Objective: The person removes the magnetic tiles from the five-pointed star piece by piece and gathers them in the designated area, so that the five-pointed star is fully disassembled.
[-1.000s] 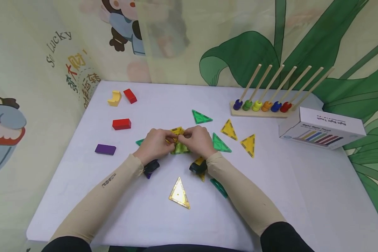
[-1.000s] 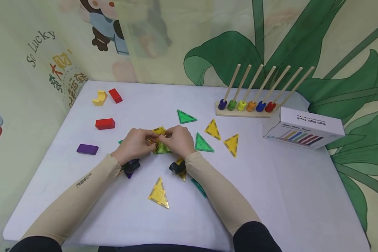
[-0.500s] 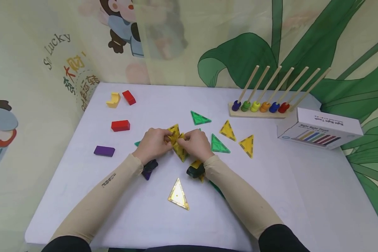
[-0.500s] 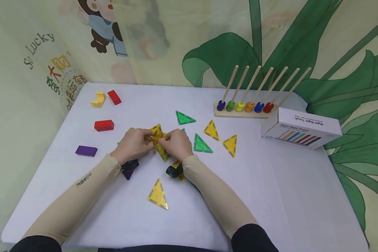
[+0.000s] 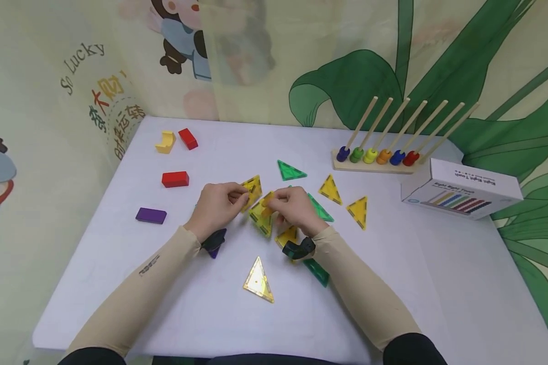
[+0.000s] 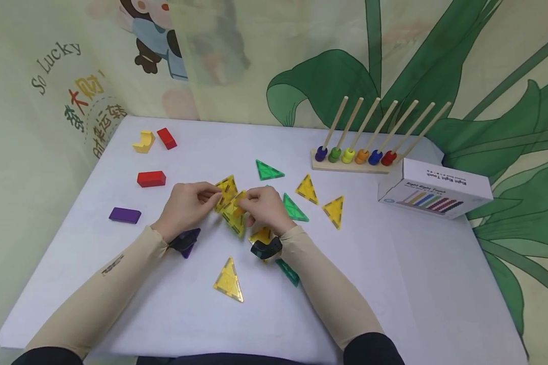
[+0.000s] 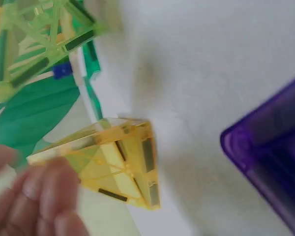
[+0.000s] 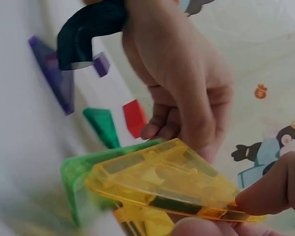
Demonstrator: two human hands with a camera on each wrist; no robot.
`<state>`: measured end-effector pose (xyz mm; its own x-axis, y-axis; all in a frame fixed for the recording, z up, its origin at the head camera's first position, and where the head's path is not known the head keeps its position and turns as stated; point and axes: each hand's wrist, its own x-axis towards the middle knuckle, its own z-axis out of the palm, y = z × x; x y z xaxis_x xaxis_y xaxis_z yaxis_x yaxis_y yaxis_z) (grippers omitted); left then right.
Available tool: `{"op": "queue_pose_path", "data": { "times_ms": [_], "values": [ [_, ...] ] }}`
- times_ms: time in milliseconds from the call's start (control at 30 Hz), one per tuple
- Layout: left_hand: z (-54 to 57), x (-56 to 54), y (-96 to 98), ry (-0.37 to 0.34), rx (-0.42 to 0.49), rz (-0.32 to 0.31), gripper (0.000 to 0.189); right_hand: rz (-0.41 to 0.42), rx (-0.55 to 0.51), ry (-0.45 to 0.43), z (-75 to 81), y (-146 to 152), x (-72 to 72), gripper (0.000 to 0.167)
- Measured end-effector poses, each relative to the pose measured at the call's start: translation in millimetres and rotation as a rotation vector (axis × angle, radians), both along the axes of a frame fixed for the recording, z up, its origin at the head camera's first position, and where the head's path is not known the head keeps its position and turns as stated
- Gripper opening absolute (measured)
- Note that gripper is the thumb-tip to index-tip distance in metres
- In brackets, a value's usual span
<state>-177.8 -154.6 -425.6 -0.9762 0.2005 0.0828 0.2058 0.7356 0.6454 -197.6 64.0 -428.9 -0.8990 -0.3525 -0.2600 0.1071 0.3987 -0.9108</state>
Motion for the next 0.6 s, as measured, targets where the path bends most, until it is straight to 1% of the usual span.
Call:
{"op": "queue_pose_path", "data": {
  "times_ms": [33,67,133,200,267,333,433,500,600],
  "values": [
    [1.3,2.0,-0.7,-0.009,0.021,-0.023,0.027,0.001,-0.031,-0.01,1.0,3.0,0.4,0.02],
    [2.5,3.7,-1.1,-0.027,0.042,-0.059,0.028,-0.001,-0.061,-0.021,1.7,5.8,0.7,0.02],
    [4.7,7.3,-1.4,-0.09,0.078,-0.142,0.031,-0.001,-0.105,-0.034,3.3,11.0,1.8,0.02],
    [5.5,9.8,-1.0,-0.152,0.098,-0.218,0.03,-0.003,-0.129,-0.037,4.1,15.4,3.1,0.02],
    [4.7,11.2,-0.6,-0.18,0.103,-0.268,0.028,-0.012,-0.138,-0.041,4.1,18.9,4.5,0.018],
    [3.5,12.0,-0.2,-0.198,0.109,-0.286,0.027,-0.017,-0.133,-0.04,3.9,21.9,6.5,0.016],
    [2.2,12.7,1.0,-0.236,0.129,-0.294,0.024,-0.025,-0.112,-0.041,4.1,26.4,9.5,0.013],
    [3.5,14.1,2.0,-0.27,0.141,-0.288,0.023,-0.025,-0.095,-0.046,4.9,29.6,12.0,0.012],
    [6.4,19.3,1.4,-0.303,0.15,-0.265,0.024,-0.009,-0.077,-0.044,4.5,34.9,16.5,0.013]
  ]
}}
